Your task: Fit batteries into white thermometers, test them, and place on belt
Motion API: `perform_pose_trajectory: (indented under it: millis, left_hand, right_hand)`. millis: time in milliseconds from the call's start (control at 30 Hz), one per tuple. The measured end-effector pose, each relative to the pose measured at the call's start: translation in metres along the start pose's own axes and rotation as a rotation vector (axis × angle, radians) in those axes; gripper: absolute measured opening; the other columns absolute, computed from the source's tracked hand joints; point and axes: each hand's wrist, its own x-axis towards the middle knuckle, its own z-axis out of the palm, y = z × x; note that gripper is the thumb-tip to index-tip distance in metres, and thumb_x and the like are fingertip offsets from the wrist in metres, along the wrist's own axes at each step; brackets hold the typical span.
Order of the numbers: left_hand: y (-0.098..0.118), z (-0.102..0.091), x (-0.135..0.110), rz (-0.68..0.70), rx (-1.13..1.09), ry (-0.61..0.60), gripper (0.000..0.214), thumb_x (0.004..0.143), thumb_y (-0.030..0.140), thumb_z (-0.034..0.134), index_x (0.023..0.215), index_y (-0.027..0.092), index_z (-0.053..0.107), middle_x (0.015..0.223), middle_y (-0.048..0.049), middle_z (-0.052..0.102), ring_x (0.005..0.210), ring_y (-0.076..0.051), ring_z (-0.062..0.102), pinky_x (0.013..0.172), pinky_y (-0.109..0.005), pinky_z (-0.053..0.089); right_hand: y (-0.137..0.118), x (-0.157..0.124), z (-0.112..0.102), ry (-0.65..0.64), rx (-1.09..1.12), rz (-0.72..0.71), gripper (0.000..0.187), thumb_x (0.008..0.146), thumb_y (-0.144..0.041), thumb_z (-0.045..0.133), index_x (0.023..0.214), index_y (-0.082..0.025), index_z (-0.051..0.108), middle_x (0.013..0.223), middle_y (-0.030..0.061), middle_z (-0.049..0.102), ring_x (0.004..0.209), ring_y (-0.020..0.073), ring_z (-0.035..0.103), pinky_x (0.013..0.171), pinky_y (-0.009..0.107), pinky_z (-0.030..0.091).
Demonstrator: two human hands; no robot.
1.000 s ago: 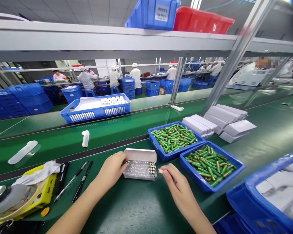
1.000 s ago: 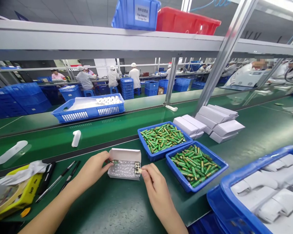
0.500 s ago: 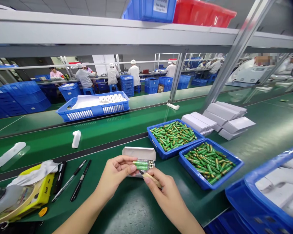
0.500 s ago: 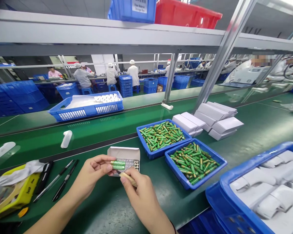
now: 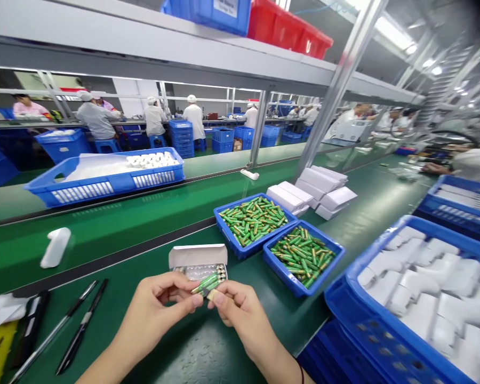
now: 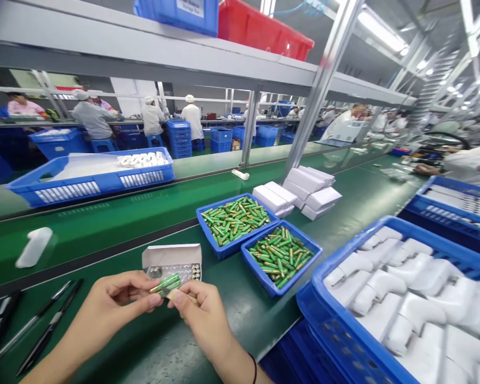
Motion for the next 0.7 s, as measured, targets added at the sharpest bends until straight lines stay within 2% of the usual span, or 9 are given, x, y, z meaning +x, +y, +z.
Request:
perform_pose_trajectory:
  millis: [133, 233, 300, 333, 433, 500, 567, 633, 700]
  left_hand:
    - [-0.001, -0.005, 0.001, 0.132, 0.227, 0.045, 0.013, 0.065, 0.030, 0.075, 0.065, 0.018, 0.072, 0.070, -0.0062, 0.072, 0.059, -0.020, 0.068, 0.055, -0.022, 0.056]
    - [0.000, -0.008, -0.001, 0.228, 0.320, -0.052, 0.012, 0.068, 0.032, 0.073, 0.064, 0.021, 0.073, 0.062, -0.0037, 0.070, 0.053, -0.018, 0.066, 0.049, -0.019, 0.054]
    - [0.001, -0.010, -0.005, 0.277, 0.382, -0.106, 0.009, 0.072, 0.030, 0.070, 0.067, 0.023, 0.074, 0.060, -0.0015, 0.069, 0.049, -0.016, 0.065, 0.046, -0.018, 0.053]
    - [0.000, -0.010, -0.006, 0.314, 0.420, -0.089, 0.007, 0.074, 0.029, 0.069, 0.071, 0.024, 0.074, 0.062, -0.0010, 0.070, 0.050, -0.016, 0.065, 0.046, -0.017, 0.053]
    - [-0.006, -0.007, -0.012, 0.528, 0.531, 0.064, 0.014, 0.075, 0.021, 0.070, 0.087, 0.026, 0.074, 0.075, -0.0009, 0.074, 0.061, -0.016, 0.069, 0.056, -0.018, 0.056]
    - [-0.015, -0.003, -0.015, 0.728, 0.591, 0.076, 0.029, 0.075, 0.011, 0.068, 0.100, 0.025, 0.071, 0.084, -0.0022, 0.075, 0.072, -0.018, 0.071, 0.068, -0.022, 0.057]
    - [-0.023, 0.001, -0.020, 0.882, 0.620, 0.028, 0.044, 0.077, 0.002, 0.061, 0.116, 0.022, 0.066, 0.096, -0.0065, 0.074, 0.087, -0.021, 0.070, 0.081, -0.028, 0.055]
    - [-0.027, 0.004, -0.023, 0.895, 0.590, -0.028, 0.049, 0.079, -0.002, 0.056, 0.123, 0.019, 0.062, 0.103, -0.0101, 0.073, 0.095, -0.022, 0.068, 0.086, -0.031, 0.054]
    - [-0.024, 0.003, -0.024, 0.715, 0.496, -0.100, 0.039, 0.082, 0.002, 0.056, 0.115, 0.020, 0.067, 0.098, -0.0086, 0.074, 0.088, -0.020, 0.070, 0.081, -0.028, 0.056]
  right_hand:
    - [-0.004, -0.003, -0.004, 0.167, -0.312, -0.248, 0.033, 0.087, -0.044, 0.054, 0.073, -0.016, 0.062, 0.055, -0.0025, 0.045, 0.050, 0.0096, 0.037, 0.048, 0.024, 0.028]
    - [-0.011, -0.004, -0.017, 0.432, -0.621, -0.531, 0.024, 0.091, -0.034, 0.049, 0.082, -0.018, 0.064, 0.071, 0.0041, 0.060, 0.064, 0.0156, 0.052, 0.062, 0.029, 0.039]
    - [-0.015, -0.001, -0.025, 0.594, -0.593, -0.552, 0.023, 0.092, -0.036, 0.048, 0.086, -0.019, 0.061, 0.072, 0.0036, 0.058, 0.065, 0.0156, 0.051, 0.062, 0.028, 0.041]
    - [-0.016, 0.001, -0.027, 0.591, -0.509, -0.504, 0.025, 0.093, -0.039, 0.046, 0.083, -0.019, 0.058, 0.068, 0.0016, 0.053, 0.061, 0.0141, 0.049, 0.058, 0.027, 0.041]
    - [-0.009, 0.010, -0.020, 0.254, -0.161, -0.298, 0.035, 0.091, -0.051, 0.046, 0.077, -0.020, 0.048, 0.067, -0.0017, 0.046, 0.055, 0.0102, 0.046, 0.050, 0.023, 0.041]
    - [0.000, 0.013, -0.009, 0.041, 0.036, -0.189, 0.037, 0.085, -0.056, 0.054, 0.079, -0.020, 0.045, 0.074, -0.0010, 0.050, 0.054, 0.0097, 0.051, 0.046, 0.022, 0.043]
    - [0.006, 0.012, -0.002, -0.032, 0.132, -0.106, 0.038, 0.080, -0.052, 0.063, 0.079, -0.021, 0.041, 0.076, -0.0009, 0.053, 0.051, 0.0090, 0.053, 0.042, 0.020, 0.040]
    - [0.008, 0.010, -0.001, -0.043, 0.137, -0.050, 0.038, 0.081, -0.044, 0.066, 0.076, -0.021, 0.036, 0.074, -0.0013, 0.056, 0.050, 0.0070, 0.052, 0.043, 0.018, 0.037]
    - [0.008, 0.007, -0.003, -0.060, 0.133, -0.010, 0.040, 0.082, -0.039, 0.067, 0.075, -0.021, 0.033, 0.077, -0.0007, 0.059, 0.051, 0.0056, 0.053, 0.045, 0.017, 0.037]
